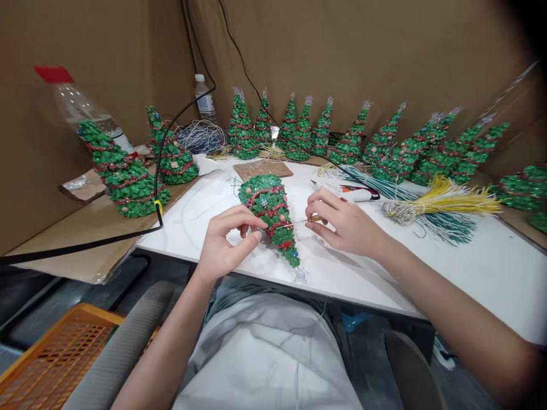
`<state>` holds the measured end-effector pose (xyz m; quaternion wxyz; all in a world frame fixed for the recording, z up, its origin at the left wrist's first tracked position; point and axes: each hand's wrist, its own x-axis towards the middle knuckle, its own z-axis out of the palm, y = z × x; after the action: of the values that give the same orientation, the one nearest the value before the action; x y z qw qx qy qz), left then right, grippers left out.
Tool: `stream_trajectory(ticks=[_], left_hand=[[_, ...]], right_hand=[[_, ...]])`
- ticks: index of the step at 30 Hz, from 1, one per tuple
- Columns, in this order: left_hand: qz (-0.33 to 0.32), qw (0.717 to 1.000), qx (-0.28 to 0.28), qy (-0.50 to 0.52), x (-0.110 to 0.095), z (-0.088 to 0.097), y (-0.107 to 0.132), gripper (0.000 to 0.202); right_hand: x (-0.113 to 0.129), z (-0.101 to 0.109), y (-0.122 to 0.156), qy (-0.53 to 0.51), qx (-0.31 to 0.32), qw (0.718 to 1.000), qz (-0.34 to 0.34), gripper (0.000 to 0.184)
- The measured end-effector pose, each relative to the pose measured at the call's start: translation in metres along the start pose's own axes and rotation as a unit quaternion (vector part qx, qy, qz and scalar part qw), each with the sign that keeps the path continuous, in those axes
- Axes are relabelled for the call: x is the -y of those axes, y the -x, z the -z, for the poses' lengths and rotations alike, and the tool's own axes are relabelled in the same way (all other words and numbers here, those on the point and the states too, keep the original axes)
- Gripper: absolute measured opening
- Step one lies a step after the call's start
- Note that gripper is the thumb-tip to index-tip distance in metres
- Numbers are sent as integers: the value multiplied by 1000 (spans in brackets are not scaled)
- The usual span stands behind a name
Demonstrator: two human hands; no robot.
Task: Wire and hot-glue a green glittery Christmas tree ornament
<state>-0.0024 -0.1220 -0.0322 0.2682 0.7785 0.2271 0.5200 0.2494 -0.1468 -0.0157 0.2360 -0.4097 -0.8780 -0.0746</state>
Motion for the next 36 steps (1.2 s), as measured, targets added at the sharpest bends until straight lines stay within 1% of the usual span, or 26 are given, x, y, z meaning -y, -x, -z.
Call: stream_trajectory(ticks=[2,5,10,14,20,22,25,30,36], left_hand=[[-1,1000,3,-1,1,0,0,9],[-3,1000,5,0,1,0,0,9],[-5,1000,5,1,1,0,0,9],[-4,1000,6,0,1,0,0,9],[-9,1000,7,1,3,0,1,9],[-11,1000,6,-1,3,0,1,9],[-13,1000,7,-3,3,0,1,9],[-16,1000,8,0,3,0,1,9],[-19,1000,6,1,3,1,1,8]], right_hand=[[0,0,0,0,4,1000,-3,5],[1,0,0,1,6,1000,-1,11],[1,2,-1,1,4,1000,18,18],[-1,2,-1,5,-8,1000,27,13],[0,1,1,27,-5,1000,14,5],[1,1,1,38,-5,999,3,7],[1,2,1,39,-1,999,-5,14],[0,2,1,32,2,999,10,19],[-1,1,1,31,-3,999,14,7]])
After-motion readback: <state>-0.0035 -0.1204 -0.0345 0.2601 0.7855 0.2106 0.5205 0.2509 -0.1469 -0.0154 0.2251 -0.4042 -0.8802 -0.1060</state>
